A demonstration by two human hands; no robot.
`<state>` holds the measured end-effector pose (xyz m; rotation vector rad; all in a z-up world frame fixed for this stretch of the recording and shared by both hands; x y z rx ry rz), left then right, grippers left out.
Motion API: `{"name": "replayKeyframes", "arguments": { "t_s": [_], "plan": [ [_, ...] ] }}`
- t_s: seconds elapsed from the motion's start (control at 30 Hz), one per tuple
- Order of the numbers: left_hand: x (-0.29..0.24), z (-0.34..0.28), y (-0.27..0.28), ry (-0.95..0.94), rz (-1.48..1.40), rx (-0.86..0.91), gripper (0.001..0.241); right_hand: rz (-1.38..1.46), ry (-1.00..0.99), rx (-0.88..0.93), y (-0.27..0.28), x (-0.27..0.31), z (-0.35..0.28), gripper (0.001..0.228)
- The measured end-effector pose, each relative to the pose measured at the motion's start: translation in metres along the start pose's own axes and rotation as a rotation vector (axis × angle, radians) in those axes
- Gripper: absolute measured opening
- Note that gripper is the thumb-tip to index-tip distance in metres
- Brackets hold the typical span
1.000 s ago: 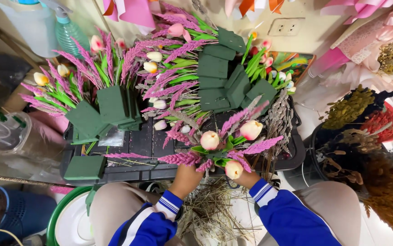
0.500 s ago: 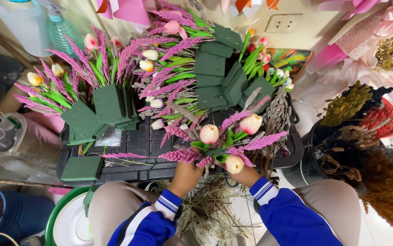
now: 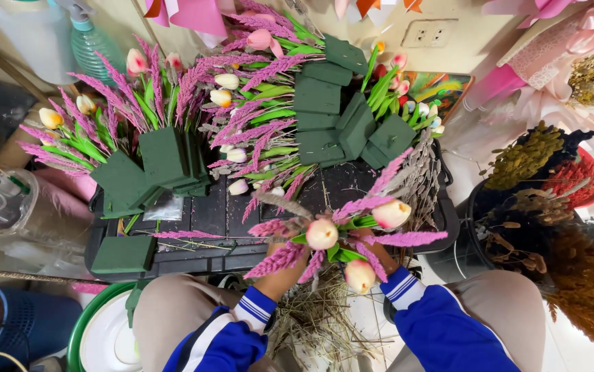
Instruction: The person arranges artificial flowers and dried stems into a green foam block. They use scissors to trim the stems and insert them into the foam, adjusting the arrangement to create a bouquet.
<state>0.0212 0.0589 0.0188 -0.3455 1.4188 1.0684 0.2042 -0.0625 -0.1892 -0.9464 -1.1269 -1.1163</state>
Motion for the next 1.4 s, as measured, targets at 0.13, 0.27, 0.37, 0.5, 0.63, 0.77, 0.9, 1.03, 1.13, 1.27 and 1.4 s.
{"name": "replayKeyframes", "arguments": {
  "t_s": [0.13, 0.27, 0.37, 0.5, 0.63, 0.77, 0.9, 1.03, 1.13, 1.27, 1.4],
  "plan": [
    [0.060, 0.000, 0.013, -0.001, -0.004, -0.001, 0.034, -0.034, -0.007, 0.033, 0.002, 0.002, -0.001, 0.037],
    [0.142, -0.024, 0.039, 0.000, -0.007, 0.000, 0.033, -0.068, -0.015, 0.065, 0.003, 0.012, 0.033, 0.037],
    [0.149, -0.031, 0.047, 0.000, -0.010, -0.001, 0.033, -0.093, -0.021, 0.090, 0.003, 0.015, 0.063, 0.037],
    [0.149, -0.038, 0.059, 0.000, -0.015, -0.003, 0.032, -0.129, -0.029, 0.124, 0.005, 0.017, 0.082, 0.037],
    [0.150, -0.045, 0.062, 0.000, -0.021, -0.005, 0.031, -0.164, -0.038, 0.159, 0.007, 0.018, 0.088, 0.037],
    [0.147, -0.056, 0.074, 0.001, -0.025, -0.009, 0.030, -0.199, -0.047, 0.195, 0.010, 0.015, 0.092, 0.037],
    [0.026, -0.019, 0.019, 0.003, -0.030, -0.014, 0.030, -0.233, -0.055, 0.232, 0.011, 0.017, 0.101, 0.037],
    [-0.005, -0.007, 0.007, 0.004, -0.035, -0.017, 0.029, -0.259, -0.062, 0.259, 0.018, 0.008, 0.111, 0.037],
    [-0.012, -0.006, 0.004, 0.004, -0.038, -0.018, 0.028, -0.248, -0.001, 0.316, 0.008, 0.008, 0.104, 0.034],
    [-0.015, -0.005, 0.003, 0.002, -0.043, -0.021, 0.028, 0.297, -0.185, 0.089, -0.001, -0.033, 0.052, 0.043],
    [-0.017, -0.006, 0.003, 0.001, -0.048, -0.024, 0.027, 0.995, -0.415, -0.221, 0.006, -0.084, 0.025, 0.063]
  ]
}}
Point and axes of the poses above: each hand's wrist, its own z-axis towards the middle knuckle, its own y-axis out of the back of the hand, x = y × z, the point moved 10 cm from there along z, towards the middle knuckle, and after that the axes turned 2 degrees about z, right-handed, at the moved point
